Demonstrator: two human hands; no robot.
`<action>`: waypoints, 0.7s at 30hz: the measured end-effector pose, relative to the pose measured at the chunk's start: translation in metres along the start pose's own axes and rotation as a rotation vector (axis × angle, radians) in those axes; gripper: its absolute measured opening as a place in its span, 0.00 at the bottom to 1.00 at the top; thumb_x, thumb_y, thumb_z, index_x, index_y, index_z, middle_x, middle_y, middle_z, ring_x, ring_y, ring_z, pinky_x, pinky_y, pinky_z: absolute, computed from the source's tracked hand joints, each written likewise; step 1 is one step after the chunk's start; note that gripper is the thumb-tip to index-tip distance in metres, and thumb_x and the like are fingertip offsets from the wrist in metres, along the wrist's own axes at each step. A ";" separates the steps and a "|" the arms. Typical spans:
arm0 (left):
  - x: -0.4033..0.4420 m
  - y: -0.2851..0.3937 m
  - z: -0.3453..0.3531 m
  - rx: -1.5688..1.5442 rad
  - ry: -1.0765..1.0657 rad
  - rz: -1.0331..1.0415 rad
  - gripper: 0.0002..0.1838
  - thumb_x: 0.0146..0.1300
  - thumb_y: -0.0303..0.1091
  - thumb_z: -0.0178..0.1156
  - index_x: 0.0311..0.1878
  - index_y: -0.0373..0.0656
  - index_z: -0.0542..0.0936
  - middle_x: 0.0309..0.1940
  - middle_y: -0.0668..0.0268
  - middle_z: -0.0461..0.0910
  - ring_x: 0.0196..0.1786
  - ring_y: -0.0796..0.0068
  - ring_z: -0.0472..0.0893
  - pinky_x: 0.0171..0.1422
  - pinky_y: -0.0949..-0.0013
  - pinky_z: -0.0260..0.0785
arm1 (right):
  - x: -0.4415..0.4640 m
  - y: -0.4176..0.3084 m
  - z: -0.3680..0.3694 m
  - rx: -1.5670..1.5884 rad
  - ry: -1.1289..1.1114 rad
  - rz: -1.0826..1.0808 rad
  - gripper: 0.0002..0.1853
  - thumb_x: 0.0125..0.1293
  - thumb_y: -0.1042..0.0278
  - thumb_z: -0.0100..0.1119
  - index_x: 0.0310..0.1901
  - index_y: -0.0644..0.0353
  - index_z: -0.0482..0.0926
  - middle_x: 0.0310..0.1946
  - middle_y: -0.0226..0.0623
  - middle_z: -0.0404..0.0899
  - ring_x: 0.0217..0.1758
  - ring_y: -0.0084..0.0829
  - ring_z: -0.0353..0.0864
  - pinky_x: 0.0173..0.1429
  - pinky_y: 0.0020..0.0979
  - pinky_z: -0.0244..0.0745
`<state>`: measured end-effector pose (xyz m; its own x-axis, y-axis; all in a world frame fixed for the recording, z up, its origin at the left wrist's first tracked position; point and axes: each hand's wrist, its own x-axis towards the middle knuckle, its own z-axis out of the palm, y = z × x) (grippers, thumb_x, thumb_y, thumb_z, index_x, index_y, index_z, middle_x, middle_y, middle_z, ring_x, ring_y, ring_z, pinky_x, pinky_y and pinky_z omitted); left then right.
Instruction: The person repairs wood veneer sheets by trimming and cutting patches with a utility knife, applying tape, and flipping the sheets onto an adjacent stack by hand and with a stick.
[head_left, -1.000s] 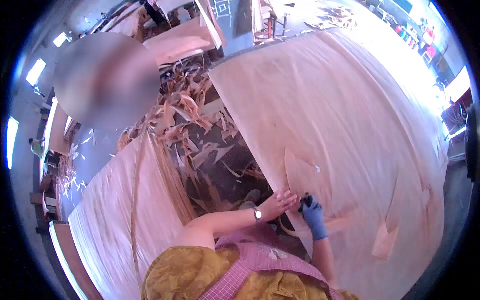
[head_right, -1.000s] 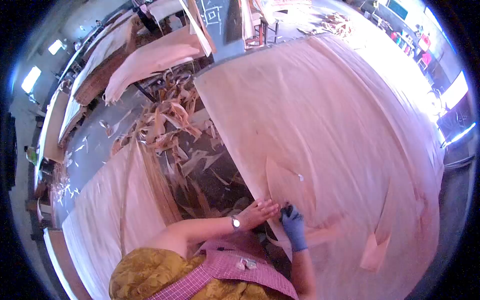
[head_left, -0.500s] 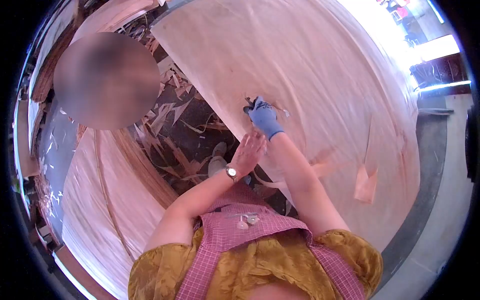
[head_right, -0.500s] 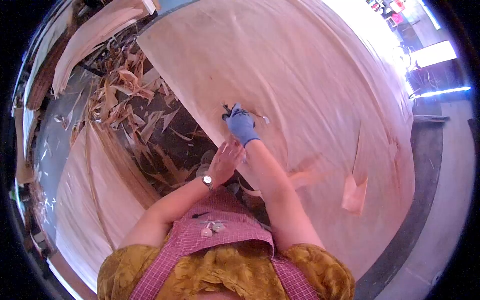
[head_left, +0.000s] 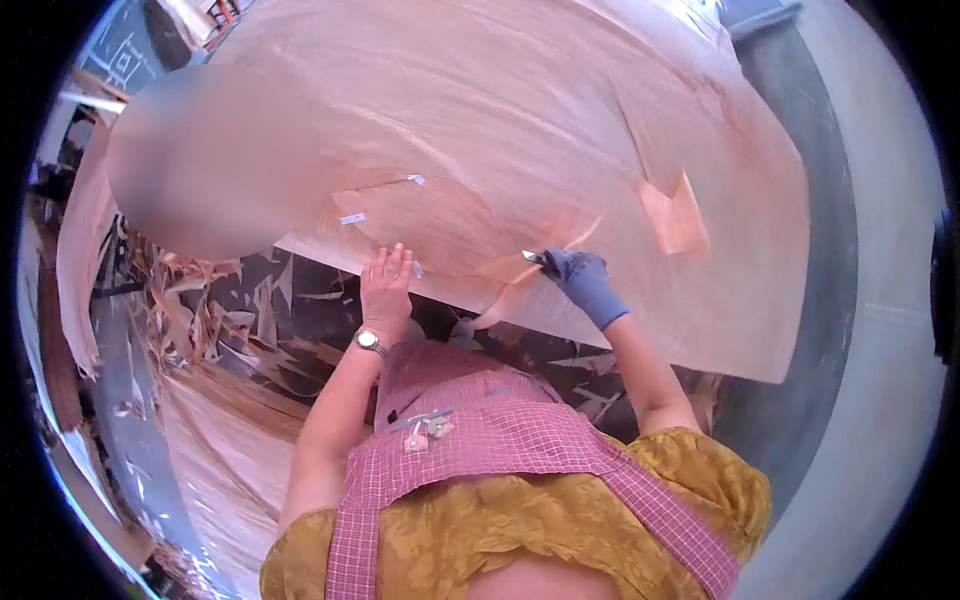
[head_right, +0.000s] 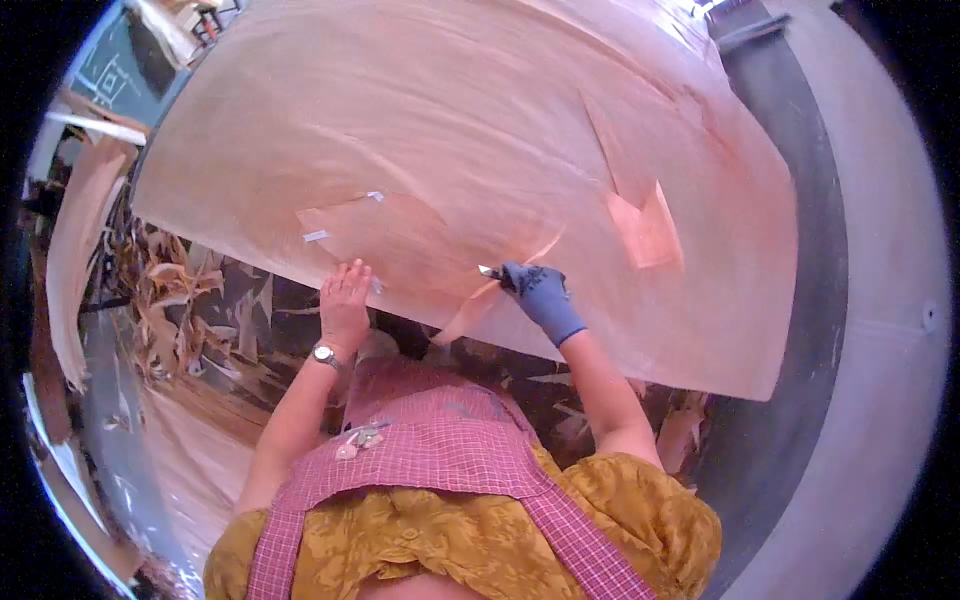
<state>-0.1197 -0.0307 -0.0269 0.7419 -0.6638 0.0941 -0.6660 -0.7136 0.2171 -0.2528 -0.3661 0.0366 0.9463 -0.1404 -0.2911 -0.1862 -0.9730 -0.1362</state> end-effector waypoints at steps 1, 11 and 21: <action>0.001 0.000 -0.001 0.000 -0.010 0.009 0.28 0.57 0.25 0.53 0.65 0.45 0.73 0.69 0.65 0.67 0.71 0.60 0.65 0.73 0.51 0.55 | -0.014 0.011 0.005 0.054 0.085 -0.003 0.12 0.68 0.52 0.55 0.44 0.49 0.77 0.34 0.40 0.83 0.36 0.46 0.83 0.37 0.46 0.76; 0.025 0.010 -0.028 -0.167 -0.120 -0.059 0.22 0.58 0.25 0.54 0.58 0.44 0.78 0.62 0.58 0.73 0.63 0.55 0.73 0.64 0.52 0.64 | -0.159 0.116 -0.005 1.762 0.501 0.661 0.14 0.64 0.58 0.66 0.44 0.59 0.81 0.22 0.29 0.78 0.22 0.19 0.77 0.22 0.22 0.67; 0.090 0.090 -0.003 -0.384 0.018 0.299 0.22 0.56 0.23 0.57 0.57 0.41 0.77 0.56 0.54 0.75 0.57 0.52 0.75 0.62 0.53 0.66 | -0.061 0.258 0.011 0.582 0.573 1.074 0.45 0.59 0.49 0.64 0.71 0.62 0.54 0.43 0.55 0.82 0.40 0.47 0.85 0.47 0.40 0.79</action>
<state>-0.1122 -0.1541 0.0044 0.5257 -0.8209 0.2231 -0.7764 -0.3560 0.5201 -0.3618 -0.6063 0.0093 0.2130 -0.9726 -0.0928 -0.8475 -0.1366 -0.5130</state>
